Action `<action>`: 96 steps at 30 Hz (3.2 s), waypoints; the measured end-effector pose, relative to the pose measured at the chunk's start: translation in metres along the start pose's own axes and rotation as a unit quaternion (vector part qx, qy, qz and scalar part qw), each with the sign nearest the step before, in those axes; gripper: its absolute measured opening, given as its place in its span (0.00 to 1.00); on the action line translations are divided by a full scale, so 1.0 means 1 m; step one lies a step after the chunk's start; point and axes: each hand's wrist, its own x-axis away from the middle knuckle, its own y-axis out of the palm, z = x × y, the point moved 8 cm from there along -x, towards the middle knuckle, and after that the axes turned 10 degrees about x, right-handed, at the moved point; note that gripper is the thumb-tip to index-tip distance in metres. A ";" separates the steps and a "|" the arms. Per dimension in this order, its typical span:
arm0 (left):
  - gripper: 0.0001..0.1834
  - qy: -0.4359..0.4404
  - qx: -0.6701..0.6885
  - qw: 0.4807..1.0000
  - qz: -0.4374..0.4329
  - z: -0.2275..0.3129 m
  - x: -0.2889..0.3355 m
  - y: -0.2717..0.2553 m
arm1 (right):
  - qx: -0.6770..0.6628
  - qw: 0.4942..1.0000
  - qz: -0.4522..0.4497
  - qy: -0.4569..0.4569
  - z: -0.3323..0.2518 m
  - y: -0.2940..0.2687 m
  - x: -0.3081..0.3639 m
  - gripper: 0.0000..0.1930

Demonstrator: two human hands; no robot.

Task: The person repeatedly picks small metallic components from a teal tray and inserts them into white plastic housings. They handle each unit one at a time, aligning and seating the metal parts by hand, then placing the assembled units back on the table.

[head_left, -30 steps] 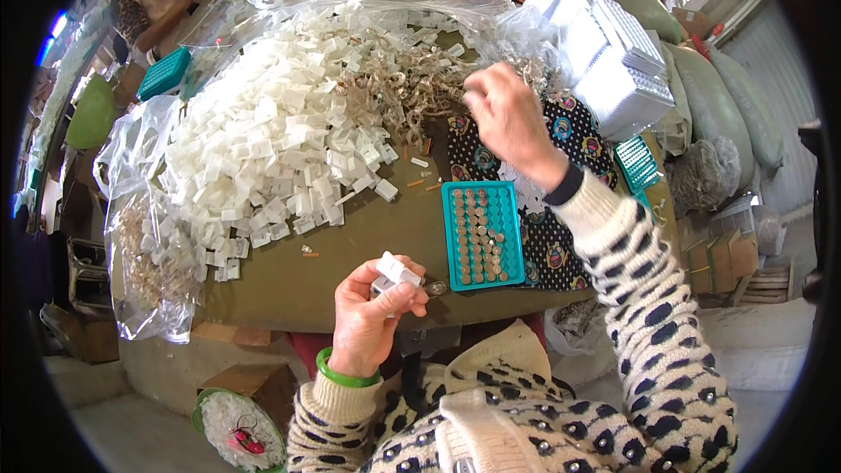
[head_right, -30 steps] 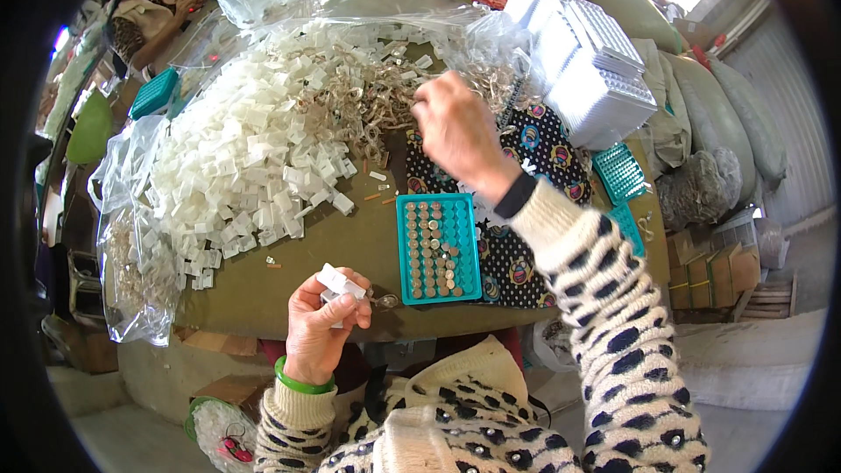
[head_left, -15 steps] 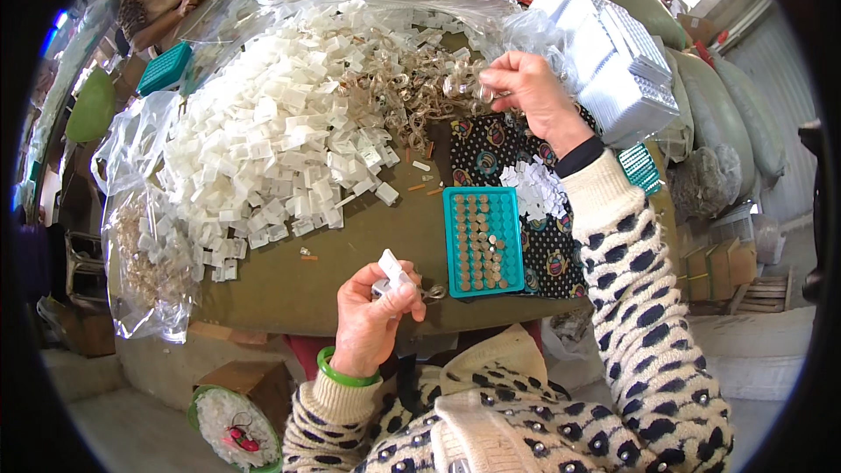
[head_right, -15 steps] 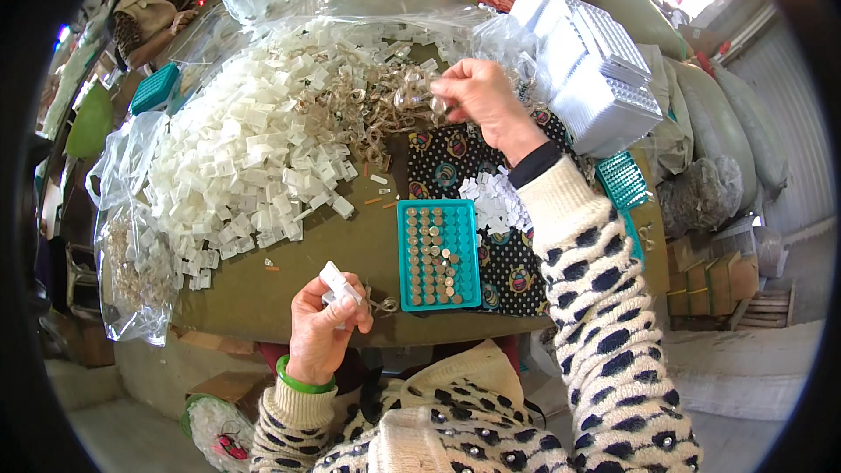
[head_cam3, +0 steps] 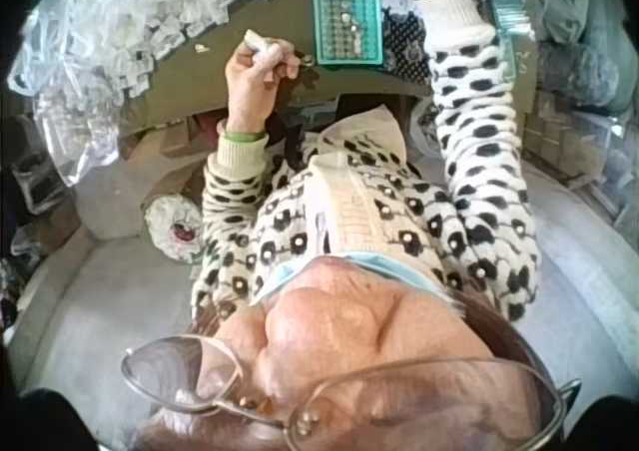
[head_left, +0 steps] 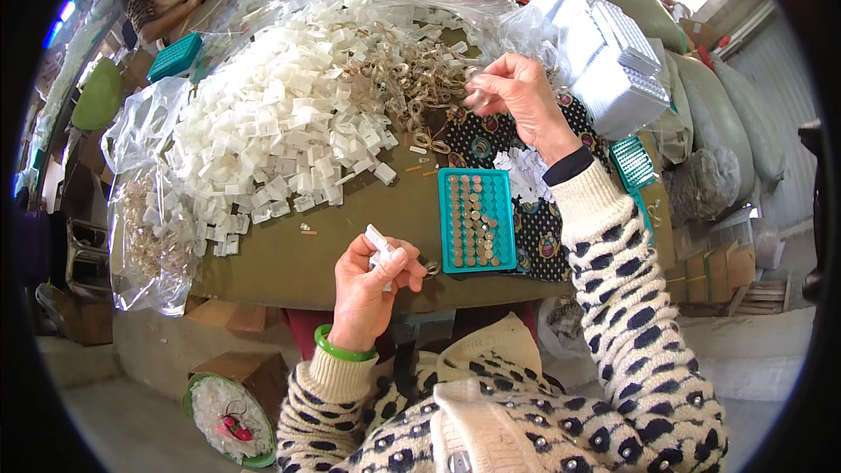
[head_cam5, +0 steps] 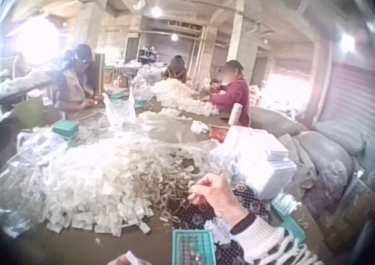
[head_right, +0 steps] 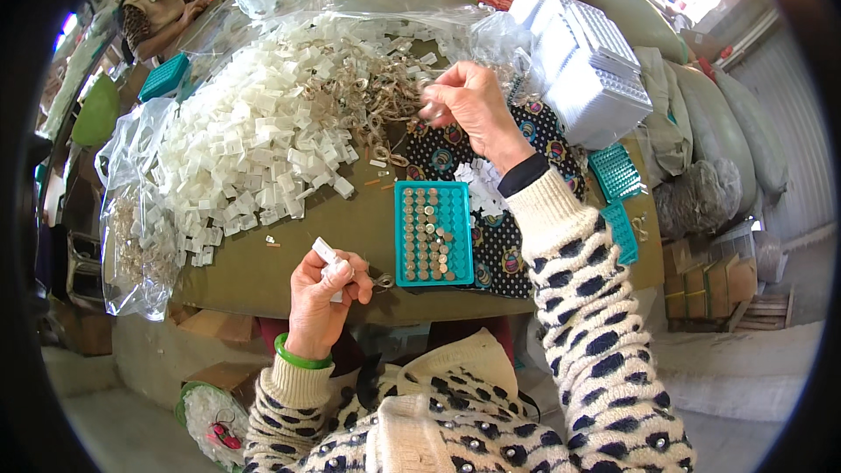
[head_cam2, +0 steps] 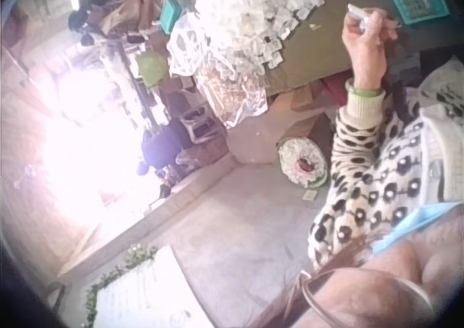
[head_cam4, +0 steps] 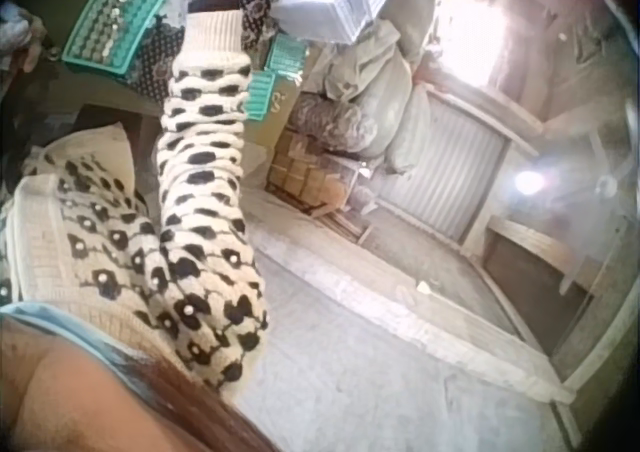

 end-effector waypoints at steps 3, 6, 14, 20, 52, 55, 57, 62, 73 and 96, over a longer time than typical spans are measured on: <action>0.09 0.002 0.004 1.000 -0.005 0.001 -0.001 0.002 | -0.111 0.992 -0.008 0.054 -0.001 0.016 0.021 0.07; 0.10 0.009 0.024 0.999 0.018 0.003 0.001 0.002 | -0.253 0.962 -0.068 0.074 -0.012 0.041 0.053 0.07; 0.11 0.047 0.006 0.999 -0.009 0.026 0.016 0.016 | -0.360 0.918 -0.138 0.092 -0.033 0.073 0.143 0.05; 0.09 0.086 0.018 0.996 -0.011 0.030 0.038 0.026 | -0.314 0.942 -0.103 0.063 -0.029 0.081 0.187 0.04; 0.10 0.009 0.019 1.000 -0.013 -0.009 0.061 0.033 | 0.080 0.976 -0.114 -0.165 -0.045 0.077 0.228 0.07; 0.11 -0.022 0.034 0.999 -0.035 -0.011 0.060 0.035 | 0.045 0.978 -0.120 -0.164 -0.043 0.078 0.229 0.06; 0.11 -0.034 0.060 0.997 -0.033 -0.012 0.060 0.035 | -0.020 0.982 -0.147 -0.118 -0.037 0.081 0.228 0.05; 0.12 -0.062 0.090 0.994 -0.020 -0.016 0.062 0.035 | -0.167 0.962 -0.212 0.036 -0.020 0.088 0.231 0.02; 0.12 -0.078 0.142 0.986 -0.024 -0.023 0.064 0.034 | -0.131 0.980 -0.140 -0.050 -0.030 0.080 0.234 0.03; 0.20 -0.022 -0.003 1.000 -0.006 -0.018 0.062 0.036 | -0.210 0.974 -0.080 0.017 -0.015 0.073 0.234 0.04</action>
